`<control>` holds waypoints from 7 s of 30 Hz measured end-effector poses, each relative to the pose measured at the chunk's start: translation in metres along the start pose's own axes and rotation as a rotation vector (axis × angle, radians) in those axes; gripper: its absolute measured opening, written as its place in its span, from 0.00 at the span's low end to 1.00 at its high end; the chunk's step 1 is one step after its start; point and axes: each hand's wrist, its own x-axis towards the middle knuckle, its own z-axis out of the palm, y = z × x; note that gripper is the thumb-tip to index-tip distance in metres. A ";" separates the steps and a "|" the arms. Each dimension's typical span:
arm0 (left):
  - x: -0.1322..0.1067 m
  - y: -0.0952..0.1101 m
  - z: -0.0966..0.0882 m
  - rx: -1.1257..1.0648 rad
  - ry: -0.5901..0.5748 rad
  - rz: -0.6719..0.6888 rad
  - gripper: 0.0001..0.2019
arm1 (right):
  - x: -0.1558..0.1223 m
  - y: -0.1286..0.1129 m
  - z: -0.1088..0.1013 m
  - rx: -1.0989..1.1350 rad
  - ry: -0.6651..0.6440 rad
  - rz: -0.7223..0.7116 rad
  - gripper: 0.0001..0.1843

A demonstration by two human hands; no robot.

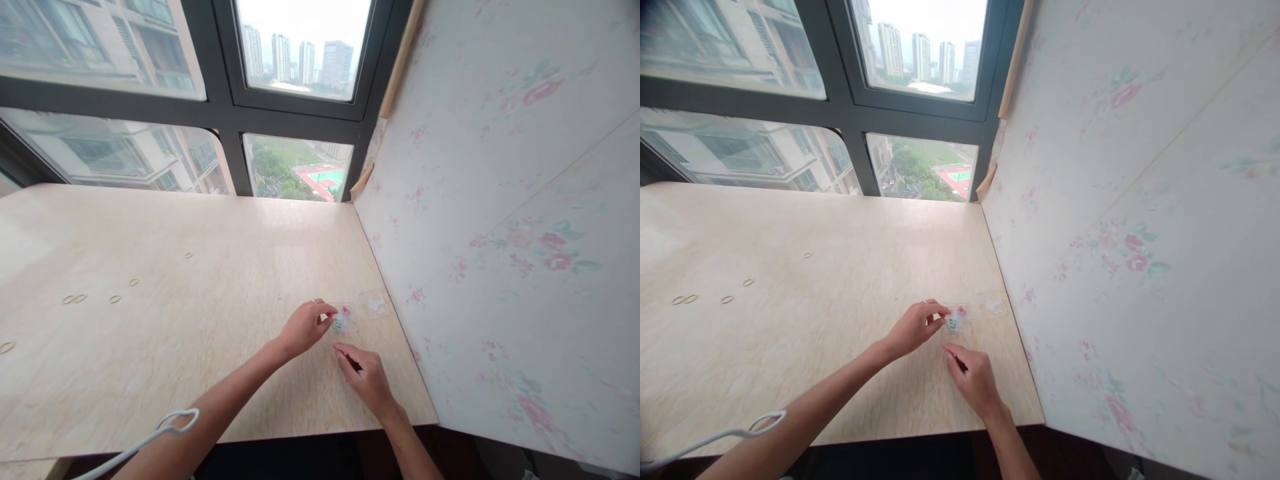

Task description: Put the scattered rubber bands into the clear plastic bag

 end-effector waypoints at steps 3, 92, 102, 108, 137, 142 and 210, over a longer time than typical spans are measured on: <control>-0.006 -0.005 -0.006 -0.045 0.027 -0.019 0.09 | 0.000 0.000 0.000 -0.011 -0.001 0.000 0.13; -0.121 -0.113 -0.078 -0.145 0.930 -0.330 0.08 | 0.217 -0.124 0.181 -0.506 -0.854 -0.304 0.02; -0.124 -0.113 -0.079 -0.269 0.953 -0.354 0.10 | 0.170 -0.087 0.137 -0.012 -0.543 -0.083 0.04; -0.125 -0.107 -0.083 -0.320 0.950 -0.392 0.11 | 0.142 -0.086 0.111 0.174 -0.431 0.016 0.13; -0.126 -0.096 -0.086 -0.326 0.929 -0.538 0.16 | 0.040 -0.028 -0.007 0.371 0.040 0.451 0.21; -0.126 -0.092 -0.086 -0.316 0.927 -0.538 0.17 | 0.036 -0.016 -0.023 0.310 0.079 0.483 0.22; -0.137 -0.096 -0.102 -0.270 0.902 -0.619 0.16 | 0.013 -0.022 0.030 -0.054 -0.134 0.128 0.07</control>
